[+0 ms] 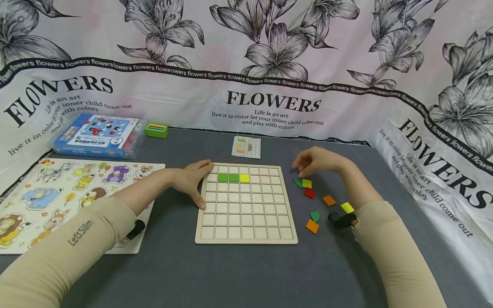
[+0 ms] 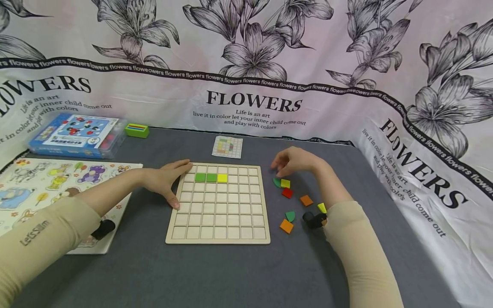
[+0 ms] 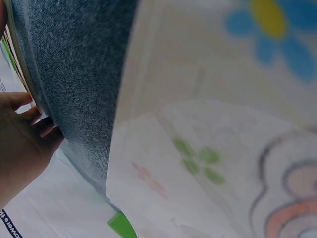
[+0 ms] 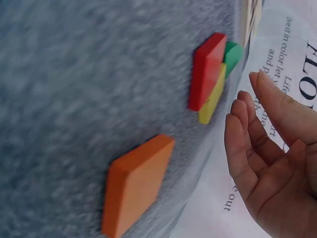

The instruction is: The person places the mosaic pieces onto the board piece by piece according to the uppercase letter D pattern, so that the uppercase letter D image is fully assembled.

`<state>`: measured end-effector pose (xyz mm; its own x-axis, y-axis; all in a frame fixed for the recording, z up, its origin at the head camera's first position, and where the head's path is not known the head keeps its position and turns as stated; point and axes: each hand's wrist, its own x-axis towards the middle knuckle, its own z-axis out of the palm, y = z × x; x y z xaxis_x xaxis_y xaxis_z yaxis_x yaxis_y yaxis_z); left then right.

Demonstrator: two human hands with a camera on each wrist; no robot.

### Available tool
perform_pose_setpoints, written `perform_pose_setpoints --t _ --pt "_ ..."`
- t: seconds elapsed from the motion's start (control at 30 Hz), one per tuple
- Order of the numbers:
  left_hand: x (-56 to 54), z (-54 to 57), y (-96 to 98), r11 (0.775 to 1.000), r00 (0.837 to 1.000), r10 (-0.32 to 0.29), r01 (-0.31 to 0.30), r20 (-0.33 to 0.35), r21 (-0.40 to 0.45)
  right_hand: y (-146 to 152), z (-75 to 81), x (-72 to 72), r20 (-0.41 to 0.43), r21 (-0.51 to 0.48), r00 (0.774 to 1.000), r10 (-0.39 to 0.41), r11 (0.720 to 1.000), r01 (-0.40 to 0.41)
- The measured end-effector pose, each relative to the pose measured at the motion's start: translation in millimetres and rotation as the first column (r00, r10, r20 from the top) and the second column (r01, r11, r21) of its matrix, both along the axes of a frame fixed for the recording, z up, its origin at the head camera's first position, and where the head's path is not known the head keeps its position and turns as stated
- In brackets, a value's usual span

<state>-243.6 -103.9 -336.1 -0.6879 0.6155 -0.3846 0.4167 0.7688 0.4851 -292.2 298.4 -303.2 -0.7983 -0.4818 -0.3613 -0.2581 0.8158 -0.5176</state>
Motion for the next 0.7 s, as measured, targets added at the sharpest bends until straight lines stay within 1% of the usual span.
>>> perform_pose_setpoints --t 0.1,0.2,0.33,0.4,0.5,0.7 --pt "0.9 1.2 0.1 1.0 1.0 0.0 0.0 -0.001 0.002 3.3 -3.4 -0.8 0.031 -0.006 1.0 0.003 1.0 -0.002" --pt "1.6 2.5 0.3 1.0 1.0 0.001 -0.001 -0.002 0.005 3.2 -7.2 -2.4 0.089 -0.021 0.996 0.012 1.0 -0.01" --pt "1.9 2.1 0.0 1.0 1.0 0.001 -0.001 0.002 0.008 0.9 -10.7 -3.6 0.179 -0.04 0.983 0.044 0.998 -0.037" --pt "1.9 2.1 0.0 1.0 1.0 -0.001 0.001 0.004 0.008 0.1 -11.6 -3.1 0.205 -0.045 0.977 0.059 0.998 -0.051" --pt "1.7 1.8 0.0 1.0 1.0 0.0 0.0 0.006 0.009 -0.6 -12.6 -2.0 0.219 -0.053 0.973 0.071 0.997 -0.06" --pt "1.1 1.2 -0.5 1.0 1.0 0.004 -0.004 0.005 0.013 -1.0 -15.1 -2.0 0.2 -0.06 0.977 0.077 0.996 -0.067"
